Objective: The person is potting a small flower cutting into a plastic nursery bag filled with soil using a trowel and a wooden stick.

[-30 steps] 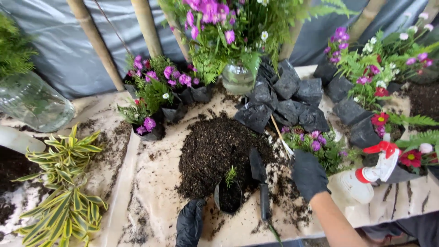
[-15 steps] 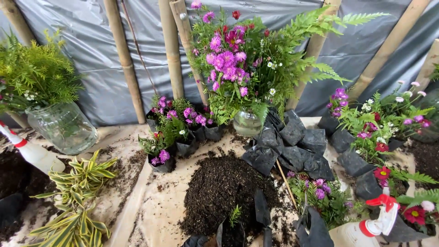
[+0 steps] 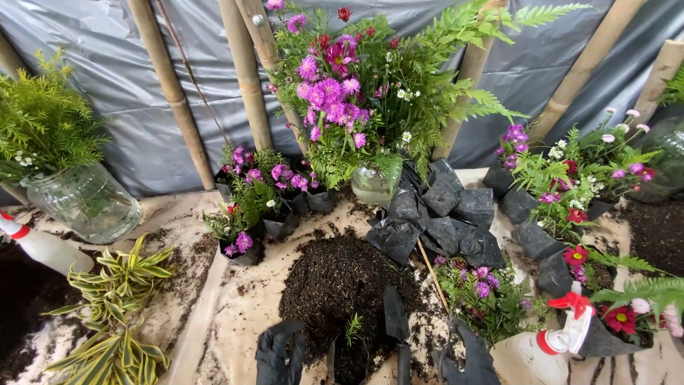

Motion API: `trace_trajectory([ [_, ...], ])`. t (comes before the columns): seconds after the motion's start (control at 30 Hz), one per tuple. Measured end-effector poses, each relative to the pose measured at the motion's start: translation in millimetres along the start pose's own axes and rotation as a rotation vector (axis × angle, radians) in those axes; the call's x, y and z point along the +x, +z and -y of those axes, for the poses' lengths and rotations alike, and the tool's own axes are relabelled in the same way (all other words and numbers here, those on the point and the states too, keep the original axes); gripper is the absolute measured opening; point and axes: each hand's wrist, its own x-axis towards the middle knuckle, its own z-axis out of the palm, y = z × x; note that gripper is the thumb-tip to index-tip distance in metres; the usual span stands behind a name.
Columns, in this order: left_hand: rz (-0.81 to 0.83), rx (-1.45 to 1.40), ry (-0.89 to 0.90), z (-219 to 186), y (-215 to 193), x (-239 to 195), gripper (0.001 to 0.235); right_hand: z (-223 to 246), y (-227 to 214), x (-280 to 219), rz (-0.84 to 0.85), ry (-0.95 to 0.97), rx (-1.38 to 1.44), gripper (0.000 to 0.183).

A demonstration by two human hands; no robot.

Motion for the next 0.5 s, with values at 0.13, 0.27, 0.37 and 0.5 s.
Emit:
trace_trajectory([
  [0.13, -0.136, -0.192, 0.556, -68.5, -10.3, 86.8, 0.034, -0.8, -0.8, 12.1, 0.073, -0.06, -0.031, 0.094],
  [0.27, -0.175, 0.089, 0.918, -147.6, -22.3, 176.3, 0.024, 37.3, -18.5, -4.3, 0.182, 0.005, 0.089, 0.093],
  [0.37, -0.097, 0.023, 1.006, -244.6, -30.4, 237.2, 0.02, 27.4, -12.3, 5.2, 0.131, -0.249, 0.084, 0.083],
  [0.5, 0.061, -0.001, 0.841, -327.3, -3.8, 312.1, 0.016, -18.8, 26.6, 88.7, 0.194, 0.055, 0.453, 0.056],
])
